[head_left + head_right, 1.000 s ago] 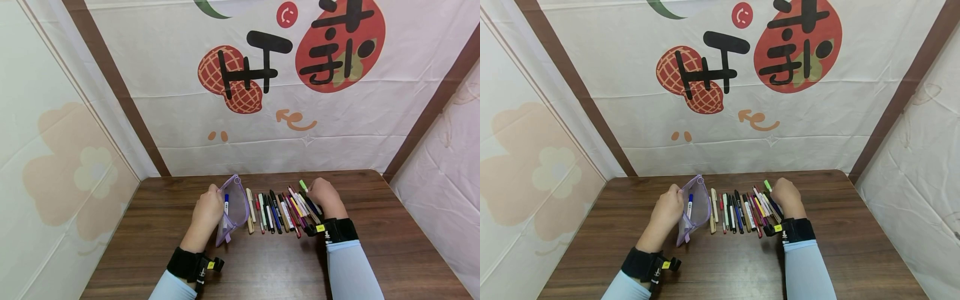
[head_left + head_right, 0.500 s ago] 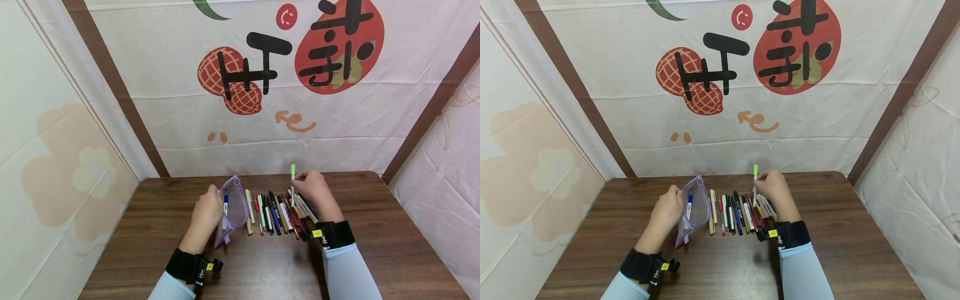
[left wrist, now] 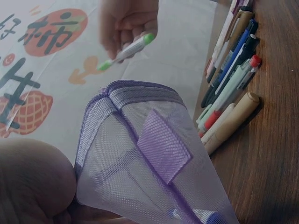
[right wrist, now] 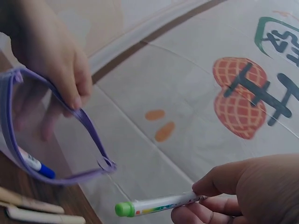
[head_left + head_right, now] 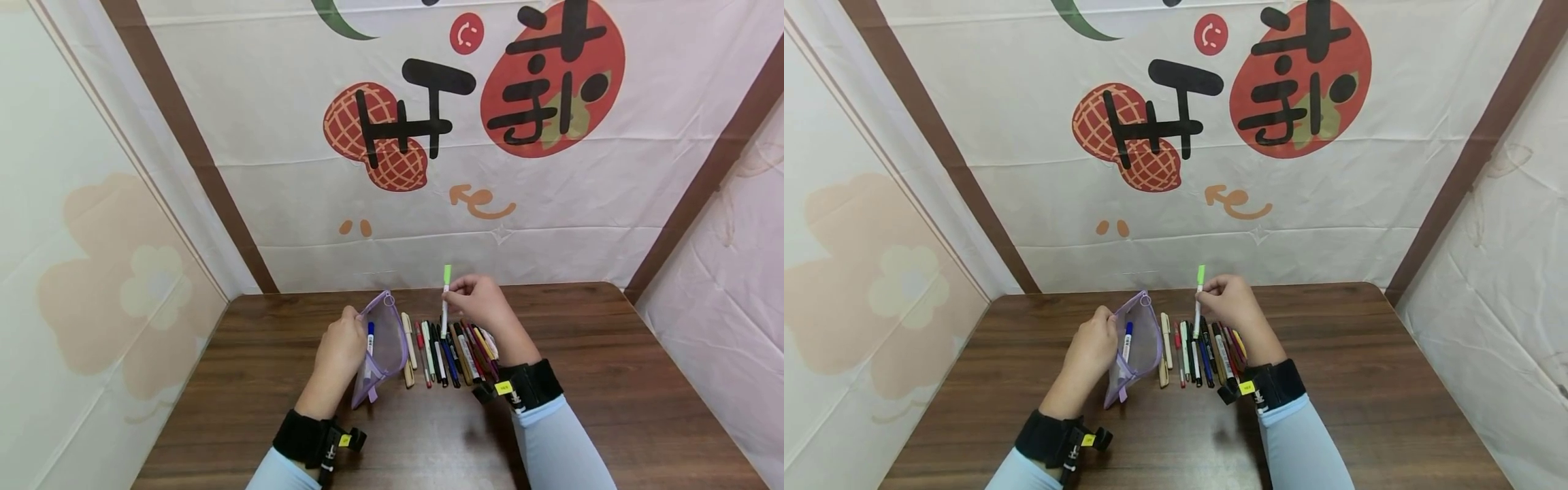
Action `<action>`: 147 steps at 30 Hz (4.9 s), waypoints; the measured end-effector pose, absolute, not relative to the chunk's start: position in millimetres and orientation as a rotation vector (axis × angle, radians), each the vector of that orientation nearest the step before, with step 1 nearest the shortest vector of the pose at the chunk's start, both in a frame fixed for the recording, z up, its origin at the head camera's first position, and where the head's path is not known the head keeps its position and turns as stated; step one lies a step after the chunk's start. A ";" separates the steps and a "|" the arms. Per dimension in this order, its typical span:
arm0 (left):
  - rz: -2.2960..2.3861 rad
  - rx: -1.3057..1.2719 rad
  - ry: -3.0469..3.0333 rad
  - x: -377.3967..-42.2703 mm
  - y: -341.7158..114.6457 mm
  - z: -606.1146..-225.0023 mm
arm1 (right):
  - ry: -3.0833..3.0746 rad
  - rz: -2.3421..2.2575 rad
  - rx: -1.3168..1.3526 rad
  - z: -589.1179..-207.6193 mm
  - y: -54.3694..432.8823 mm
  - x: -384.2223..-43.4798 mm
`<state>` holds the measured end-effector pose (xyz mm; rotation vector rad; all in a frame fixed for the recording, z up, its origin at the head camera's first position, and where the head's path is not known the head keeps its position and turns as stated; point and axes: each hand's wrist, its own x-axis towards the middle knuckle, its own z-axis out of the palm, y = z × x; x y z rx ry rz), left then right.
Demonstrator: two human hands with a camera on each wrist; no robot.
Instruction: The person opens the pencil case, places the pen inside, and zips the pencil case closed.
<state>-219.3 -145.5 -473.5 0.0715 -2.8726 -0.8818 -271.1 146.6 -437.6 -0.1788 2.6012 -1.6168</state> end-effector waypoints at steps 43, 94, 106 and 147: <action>-0.912 0.102 -2.843 -220.6 -146.7 -473.3 | 2.406 -1.557 -0.389 -466.0 59.2 -250.4; -0.922 0.086 -2.863 -220.9 -144.9 -471.6 | 2.849 -0.740 0.050 -471.1 222.4 -282.0; -0.927 0.079 -2.891 -221.0 -145.5 -473.7 | 2.778 -0.682 0.068 -482.8 232.1 -285.5; -0.908 0.075 -2.886 -220.4 -144.6 -471.9 | 2.804 -0.558 0.197 -485.8 226.6 -283.8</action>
